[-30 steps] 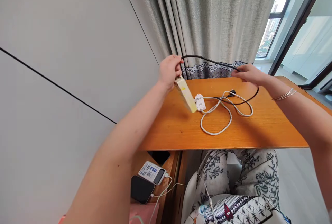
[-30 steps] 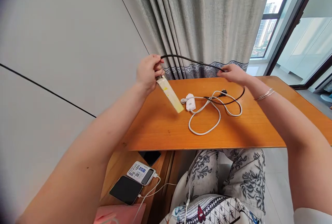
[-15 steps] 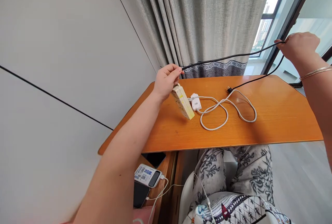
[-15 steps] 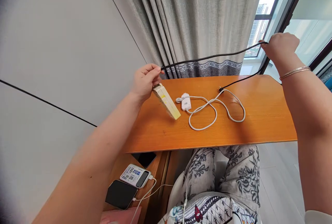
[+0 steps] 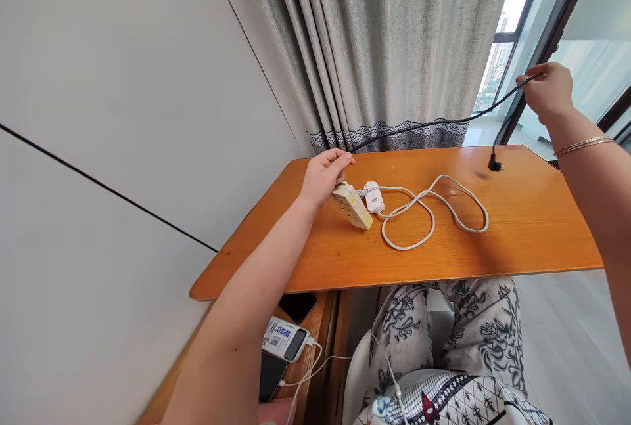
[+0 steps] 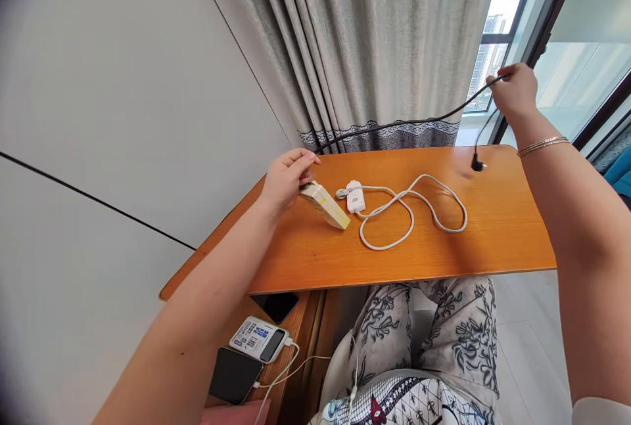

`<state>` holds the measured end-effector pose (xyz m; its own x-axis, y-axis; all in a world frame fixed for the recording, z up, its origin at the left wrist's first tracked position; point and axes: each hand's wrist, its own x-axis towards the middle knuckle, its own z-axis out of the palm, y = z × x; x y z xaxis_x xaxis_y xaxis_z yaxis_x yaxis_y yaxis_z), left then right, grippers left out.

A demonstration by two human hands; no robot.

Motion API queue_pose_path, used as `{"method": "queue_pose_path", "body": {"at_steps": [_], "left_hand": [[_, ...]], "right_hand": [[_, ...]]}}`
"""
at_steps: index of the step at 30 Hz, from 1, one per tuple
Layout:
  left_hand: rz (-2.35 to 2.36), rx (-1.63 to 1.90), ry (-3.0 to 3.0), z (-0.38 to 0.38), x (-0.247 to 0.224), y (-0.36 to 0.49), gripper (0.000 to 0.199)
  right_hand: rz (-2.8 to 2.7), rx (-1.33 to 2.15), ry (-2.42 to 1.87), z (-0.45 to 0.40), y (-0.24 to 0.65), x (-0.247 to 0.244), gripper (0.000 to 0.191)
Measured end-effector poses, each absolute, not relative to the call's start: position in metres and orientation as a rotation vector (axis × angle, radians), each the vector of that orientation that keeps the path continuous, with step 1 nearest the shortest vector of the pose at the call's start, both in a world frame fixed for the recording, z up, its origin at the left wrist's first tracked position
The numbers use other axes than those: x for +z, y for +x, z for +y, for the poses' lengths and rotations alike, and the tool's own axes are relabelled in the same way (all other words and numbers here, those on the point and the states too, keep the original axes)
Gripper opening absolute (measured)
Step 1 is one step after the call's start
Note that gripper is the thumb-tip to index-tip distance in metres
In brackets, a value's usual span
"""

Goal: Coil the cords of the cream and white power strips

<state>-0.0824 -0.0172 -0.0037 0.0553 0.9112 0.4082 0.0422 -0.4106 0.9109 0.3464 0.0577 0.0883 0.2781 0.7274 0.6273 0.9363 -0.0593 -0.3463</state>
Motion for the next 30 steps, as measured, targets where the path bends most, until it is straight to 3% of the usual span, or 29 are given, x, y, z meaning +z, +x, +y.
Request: {"method": "queue_pose_path", "body": {"at_steps": [5, 9, 12, 15, 18, 22, 25, 30], "left_hand": [[0.958, 1.441, 1.531, -0.020, -0.013, -0.081, 0.030], [0.871, 1.452, 1.447, -0.025, -0.013, -0.079, 0.031], [0.780, 1.428, 1.379, -0.032, -0.013, -0.072, 0.031], [0.708, 1.400, 1.314, -0.040, -0.011, -0.059, 0.032], [0.690, 1.422, 1.210, -0.049, -0.005, -0.047, 0.033], [0.658, 1.561, 1.007, -0.055, 0.006, -0.043, 0.036], [0.625, 1.642, 0.880, -0.053, 0.009, -0.047, 0.035], [0.605, 1.599, 0.936, -0.041, 0.001, -0.036, 0.027]], "right_hand": [[-1.567, -0.301, -2.223, 0.028, 0.334, 0.074, 0.045], [-2.025, -0.302, -2.541, 0.016, 0.322, 0.047, 0.047], [-2.539, -0.229, -2.129, 0.001, 0.297, 0.019, 0.068], [-2.629, 0.187, -1.572, -0.022, 0.254, -0.010, 0.094], [-2.521, 0.436, -1.387, -0.044, 0.213, -0.035, 0.088], [-2.558, 0.506, -1.535, -0.062, 0.195, -0.061, 0.063], [-2.675, 0.323, -1.753, -0.071, 0.203, -0.073, 0.040], [-2.568, -0.219, -1.755, -0.081, 0.203, -0.063, 0.038]]}}
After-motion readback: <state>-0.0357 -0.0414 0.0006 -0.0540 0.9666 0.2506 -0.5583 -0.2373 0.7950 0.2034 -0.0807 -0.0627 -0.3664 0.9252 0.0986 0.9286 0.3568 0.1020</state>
